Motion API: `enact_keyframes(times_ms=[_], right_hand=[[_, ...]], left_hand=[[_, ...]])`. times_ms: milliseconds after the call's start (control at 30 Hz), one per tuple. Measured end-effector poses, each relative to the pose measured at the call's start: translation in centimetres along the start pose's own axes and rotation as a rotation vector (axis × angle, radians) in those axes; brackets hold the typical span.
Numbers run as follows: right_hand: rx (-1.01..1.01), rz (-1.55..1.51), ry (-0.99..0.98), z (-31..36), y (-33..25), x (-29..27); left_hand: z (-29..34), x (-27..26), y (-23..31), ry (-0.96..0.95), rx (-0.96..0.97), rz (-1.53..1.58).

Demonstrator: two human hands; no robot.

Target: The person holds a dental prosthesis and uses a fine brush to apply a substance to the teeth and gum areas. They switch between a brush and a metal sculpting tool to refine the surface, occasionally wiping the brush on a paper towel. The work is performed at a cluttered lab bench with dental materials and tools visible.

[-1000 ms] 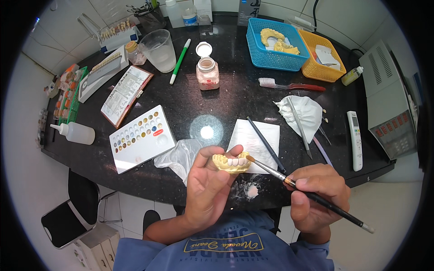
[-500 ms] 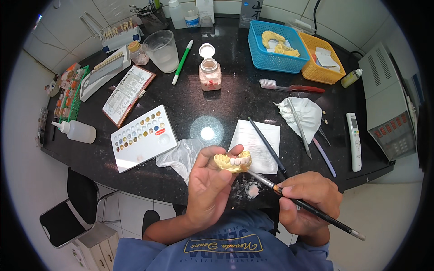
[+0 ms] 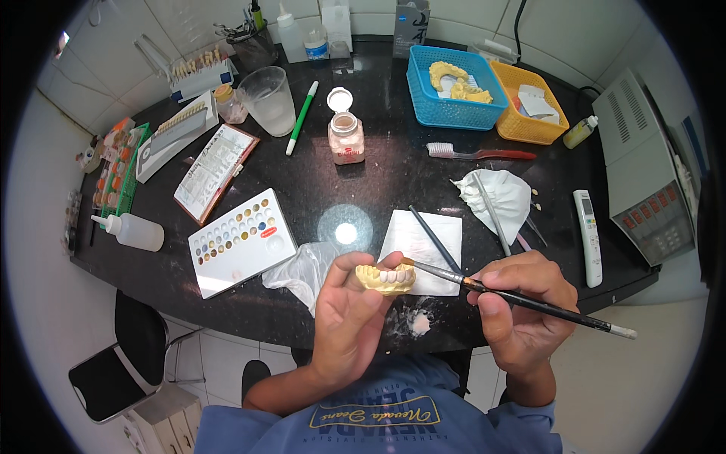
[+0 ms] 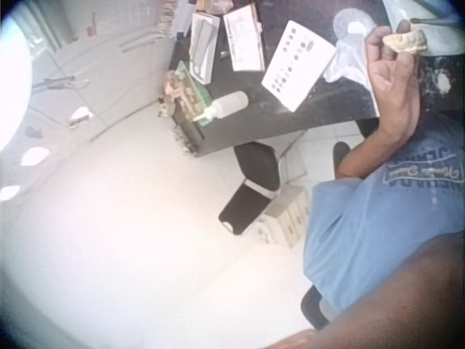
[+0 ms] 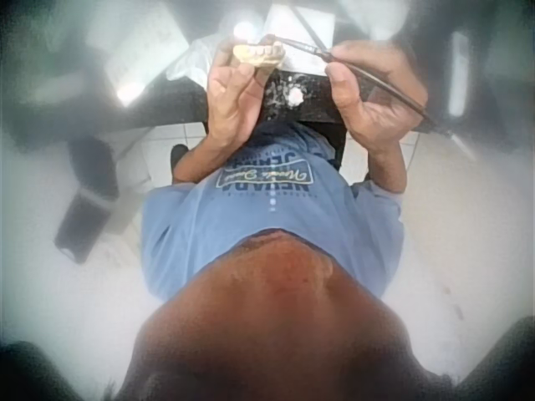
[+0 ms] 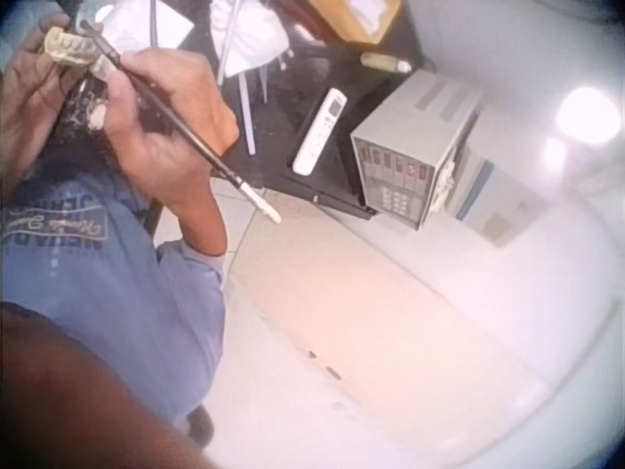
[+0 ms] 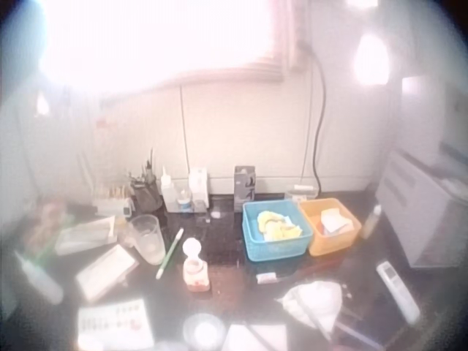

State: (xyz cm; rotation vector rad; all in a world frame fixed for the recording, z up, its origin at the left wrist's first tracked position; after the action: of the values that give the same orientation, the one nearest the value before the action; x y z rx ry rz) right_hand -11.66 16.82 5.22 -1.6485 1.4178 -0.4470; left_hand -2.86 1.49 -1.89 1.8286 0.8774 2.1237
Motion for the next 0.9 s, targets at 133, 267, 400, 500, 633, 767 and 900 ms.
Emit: enact_keyframes(times_ms=[133, 267, 400, 500, 633, 767, 900], right_hand=[[-0.043, 0.053, -0.041, -0.10, -0.08, 0.04], [-0.136, 0.150, -0.110, 0.29, -0.42, 0.06], [-0.229, 0.074, -0.200, 0.76, -0.66, -0.43], [-0.208, 0.098, -0.176, 0.61, -0.48, -0.25], [-0.162, 0.111, -0.140, 0.31, -0.06, -0.39], [-0.045, 0.051, -0.029, 0.31, 0.05, -0.32], [-0.085, 0.090, -0.053, 0.57, -0.12, -0.20]], left_hand=[[0.04, 0.04, 0.05, 0.009, -0.011, 0.000], [0.12, -0.04, 0.09, 0.018, -0.015, 0.004], [0.06, 0.05, 0.15, 0.018, -0.035, 0.007], [0.11, -0.02, 0.12, 0.025, -0.035, 0.001], [0.11, -0.03, 0.17, 0.026, -0.040, -0.013], [0.09, -0.22, 0.05, 0.015, -0.044, -0.023], [0.15, -0.14, 0.06, 0.016, -0.035, -0.011]])
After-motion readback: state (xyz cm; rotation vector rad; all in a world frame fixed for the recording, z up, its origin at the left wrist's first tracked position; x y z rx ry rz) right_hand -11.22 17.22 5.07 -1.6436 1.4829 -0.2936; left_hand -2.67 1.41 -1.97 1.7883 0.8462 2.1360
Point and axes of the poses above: each hand's wrist, its own z-axis away from the middle knuckle, its own x-axis out of the palm, y = z × x, the point moved 1 cm from there along -z, towards the middle knuckle, and after that the axes turned 2 degrees about z, right-handed, at the moved point
